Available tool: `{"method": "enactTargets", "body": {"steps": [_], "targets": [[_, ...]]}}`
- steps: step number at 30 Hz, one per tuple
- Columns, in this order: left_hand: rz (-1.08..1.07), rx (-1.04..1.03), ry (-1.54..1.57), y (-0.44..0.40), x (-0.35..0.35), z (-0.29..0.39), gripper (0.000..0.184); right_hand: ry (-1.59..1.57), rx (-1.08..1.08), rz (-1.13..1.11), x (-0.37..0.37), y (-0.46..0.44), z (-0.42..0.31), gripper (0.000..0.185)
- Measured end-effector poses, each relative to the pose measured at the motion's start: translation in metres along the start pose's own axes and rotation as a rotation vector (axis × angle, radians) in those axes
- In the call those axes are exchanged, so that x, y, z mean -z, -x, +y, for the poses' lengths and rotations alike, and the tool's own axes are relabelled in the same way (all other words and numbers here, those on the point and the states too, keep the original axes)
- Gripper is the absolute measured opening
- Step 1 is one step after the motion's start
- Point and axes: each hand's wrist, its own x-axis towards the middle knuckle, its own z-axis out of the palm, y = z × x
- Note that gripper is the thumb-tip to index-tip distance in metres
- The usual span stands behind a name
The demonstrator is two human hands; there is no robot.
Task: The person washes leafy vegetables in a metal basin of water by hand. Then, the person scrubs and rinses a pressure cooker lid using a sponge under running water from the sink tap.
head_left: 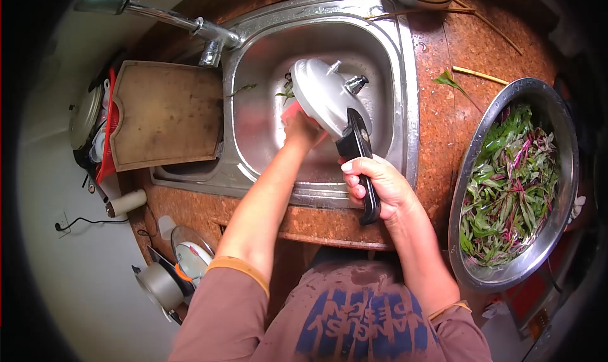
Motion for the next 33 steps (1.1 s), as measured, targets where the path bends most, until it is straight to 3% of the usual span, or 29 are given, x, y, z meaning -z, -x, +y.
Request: {"method": "enactTargets", "body": {"steps": [4,7,10,13,16,17,19,22,24,28,31,33], "targets": [[0.171,0.055,-0.04,0.013,-0.001,0.02,0.072,-0.017,0.002,-0.023,0.01,-0.013,0.001,0.013],[0.067,0.25,0.068,0.006,0.018,0.014,0.07,-0.041,0.016,-0.075,0.016,-0.022,-0.001,0.013],[-0.128,0.3,0.142,-0.022,0.014,-0.042,0.071,-0.057,0.04,-0.109,0.018,-0.035,-0.002,0.013],[0.038,0.501,0.438,0.0,0.035,0.006,0.076,-0.096,0.041,-0.127,0.016,-0.044,-0.004,0.014],[-0.094,0.177,-0.155,-0.01,0.015,0.012,0.083,-0.128,0.004,-0.121,0.016,-0.048,-0.004,0.013],[0.087,0.147,-0.104,0.001,0.004,0.014,0.078,-0.128,0.0,-0.12,0.016,-0.046,-0.005,0.013],[0.232,0.317,0.014,0.004,-0.007,0.017,0.061,-0.132,-0.01,-0.122,0.015,-0.045,-0.006,0.013],[0.151,0.267,0.412,-0.02,0.002,-0.022,0.042,-0.145,-0.013,-0.14,0.019,-0.047,-0.005,0.014],[0.114,0.145,0.928,0.024,0.056,0.013,0.033,-0.152,-0.014,-0.134,0.018,-0.046,-0.005,0.012],[0.315,-0.286,0.966,0.098,0.122,0.049,0.049,-0.141,-0.014,-0.081,0.016,-0.046,-0.007,0.008],[0.6,-0.761,0.227,0.122,0.133,0.085,0.029,-0.1,-0.012,-0.053,0.013,-0.045,-0.008,0.007],[0.608,-0.884,-0.032,0.109,0.116,0.094,0.025,-0.064,0.022,-0.044,0.013,-0.046,-0.007,0.007]]}}
